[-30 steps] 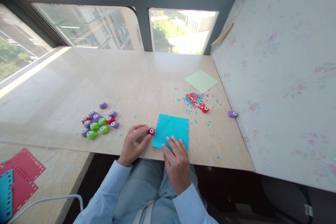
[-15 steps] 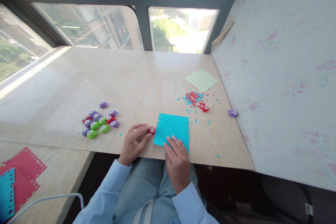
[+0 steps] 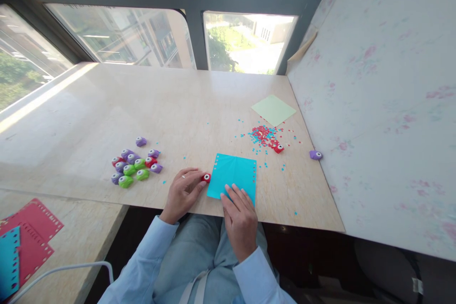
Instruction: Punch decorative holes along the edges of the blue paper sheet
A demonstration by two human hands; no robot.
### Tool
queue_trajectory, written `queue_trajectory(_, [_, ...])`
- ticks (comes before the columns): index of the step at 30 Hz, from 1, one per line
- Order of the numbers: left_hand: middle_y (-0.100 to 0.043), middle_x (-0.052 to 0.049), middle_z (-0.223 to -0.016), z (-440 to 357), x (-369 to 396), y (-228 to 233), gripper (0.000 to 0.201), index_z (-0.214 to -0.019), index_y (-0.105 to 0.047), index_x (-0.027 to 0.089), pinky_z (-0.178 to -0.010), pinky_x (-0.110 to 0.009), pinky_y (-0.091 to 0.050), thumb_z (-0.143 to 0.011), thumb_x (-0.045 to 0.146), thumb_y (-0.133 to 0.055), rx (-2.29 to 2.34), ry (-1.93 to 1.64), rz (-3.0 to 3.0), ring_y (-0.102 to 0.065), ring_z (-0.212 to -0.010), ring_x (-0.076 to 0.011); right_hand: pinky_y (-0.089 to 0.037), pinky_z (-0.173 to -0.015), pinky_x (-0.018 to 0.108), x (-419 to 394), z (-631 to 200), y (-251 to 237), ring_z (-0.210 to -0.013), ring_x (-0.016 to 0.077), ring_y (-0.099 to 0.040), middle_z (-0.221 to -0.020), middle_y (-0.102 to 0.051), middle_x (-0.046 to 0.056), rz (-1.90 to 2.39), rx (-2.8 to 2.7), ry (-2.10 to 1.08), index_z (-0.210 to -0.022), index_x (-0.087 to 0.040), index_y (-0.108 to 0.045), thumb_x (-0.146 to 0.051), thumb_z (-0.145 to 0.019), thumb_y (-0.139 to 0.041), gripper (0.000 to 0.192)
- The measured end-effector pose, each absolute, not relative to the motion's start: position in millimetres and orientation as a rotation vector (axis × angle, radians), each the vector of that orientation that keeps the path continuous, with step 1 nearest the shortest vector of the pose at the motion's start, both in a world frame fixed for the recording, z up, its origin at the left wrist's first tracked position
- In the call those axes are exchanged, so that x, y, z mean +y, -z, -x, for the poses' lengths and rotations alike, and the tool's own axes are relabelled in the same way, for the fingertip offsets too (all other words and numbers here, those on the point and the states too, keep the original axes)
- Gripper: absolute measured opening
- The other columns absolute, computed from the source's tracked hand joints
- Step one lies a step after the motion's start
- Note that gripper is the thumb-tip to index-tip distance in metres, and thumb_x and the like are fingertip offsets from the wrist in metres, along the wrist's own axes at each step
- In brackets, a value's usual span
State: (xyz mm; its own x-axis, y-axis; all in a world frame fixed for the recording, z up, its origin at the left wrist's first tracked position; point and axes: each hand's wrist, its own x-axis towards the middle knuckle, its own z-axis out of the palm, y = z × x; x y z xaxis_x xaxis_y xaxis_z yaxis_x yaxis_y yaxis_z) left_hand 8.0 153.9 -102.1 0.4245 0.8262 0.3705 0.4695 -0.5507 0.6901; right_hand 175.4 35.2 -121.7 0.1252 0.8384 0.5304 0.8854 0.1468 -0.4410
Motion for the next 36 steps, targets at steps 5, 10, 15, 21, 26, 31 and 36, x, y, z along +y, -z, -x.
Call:
queue_trajectory(5, [-0.076,-0.003,-0.103,-7.6,154.8,103.2,0.02,-0.107,-0.073,0.026,-0.095,-0.044,-0.051,-0.089,0.024,-0.065,1.056,-0.972,-2.213,-0.063,-0.107,-0.0232,-0.044,-0.105,0.046,34.4,-175.4,121.1,-0.123,0.0241,-0.06,-0.125,-0.069,0.007,1.663,-1.744,0.091,-0.109,-0.023,-0.072,-0.014,-0.096,-0.053,0.025])
queue_trajectory(10, [-0.076,-0.003,-0.103,-8.3,154.4,102.0,0.02,-0.107,-0.073,0.026,-0.095,-0.044,-0.051,-0.089,0.024,-0.065,1.06,-0.972,-2.222,-0.063,-0.106,-0.0232,-0.044,-0.106,0.047,34.9,-174.4,120.2,-0.123,0.0238,-0.06,-0.123,-0.07,0.006,1.635,-1.749,0.102,-0.109,-0.024,-0.072,-0.013,-0.095,-0.054,0.026])
queue_trajectory(15, [-0.076,-0.004,-0.105,-8.5,153.8,101.9,0.021,-0.108,-0.072,0.025,-0.095,-0.045,-0.051,-0.089,0.025,-0.065,1.065,-0.966,-2.227,-0.063,-0.107,-0.0237,-0.045,-0.106,0.046,33.6,-175.4,118.6,-0.123,0.0236,-0.06,-0.123,-0.07,0.006,1.612,-1.768,0.093,-0.107,-0.024,-0.072,-0.013,-0.095,-0.053,0.025])
queue_trajectory(21, [-0.075,-0.004,-0.106,-7.7,153.9,103.5,0.022,-0.109,-0.071,0.025,-0.096,-0.046,-0.05,-0.09,0.023,-0.061,1.078,-0.974,-2.219,-0.063,-0.106,-0.0232,-0.046,-0.107,0.048,29.6,-179.3,120.8,-0.126,0.0233,-0.058,-0.124,-0.07,0.008,1.627,-1.724,0.083,-0.108,-0.024,-0.072,-0.011,-0.096,-0.05,0.029])
queue_trajectory(26, [-0.075,-0.004,-0.106,-7.5,154.2,103.7,0.021,-0.109,-0.071,0.025,-0.096,-0.044,-0.05,-0.09,0.023,-0.061,1.072,-0.972,-2.229,-0.063,-0.106,-0.023,-0.046,-0.107,0.048,29.2,-179.6,121.0,-0.125,0.0234,-0.058,-0.123,-0.07,0.008,1.604,-1.74,0.069,-0.108,-0.023,-0.072,-0.011,-0.096,-0.05,0.028])
queue_trajectory(31, [-0.075,-0.004,-0.105,-7.9,154.4,103.0,0.021,-0.109,-0.071,0.025,-0.095,-0.045,-0.05,-0.09,0.024,-0.061,1.069,-0.976,-2.234,-0.063,-0.105,-0.0228,-0.047,-0.105,0.048,30.3,-176.7,121.2,-0.124,0.0233,-0.06,-0.123,-0.07,0.008,1.612,-1.683,0.053,-0.112,-0.024,-0.071,-0.012,-0.096,-0.05,0.029])
queue_trajectory(36, [-0.075,-0.005,-0.104,-8.9,153.4,102.8,0.022,-0.109,-0.071,0.025,-0.095,-0.045,-0.051,-0.09,0.024,-0.061,1.091,-0.977,-2.22,-0.063,-0.105,-0.0235,-0.05,-0.103,0.046,30.4,-176.2,122.1,-0.118,0.0229,-0.064,-0.119,-0.072,0.008,1.585,-1.622,0.077,-0.117,-0.024,-0.07,-0.013,-0.096,-0.051,0.03])
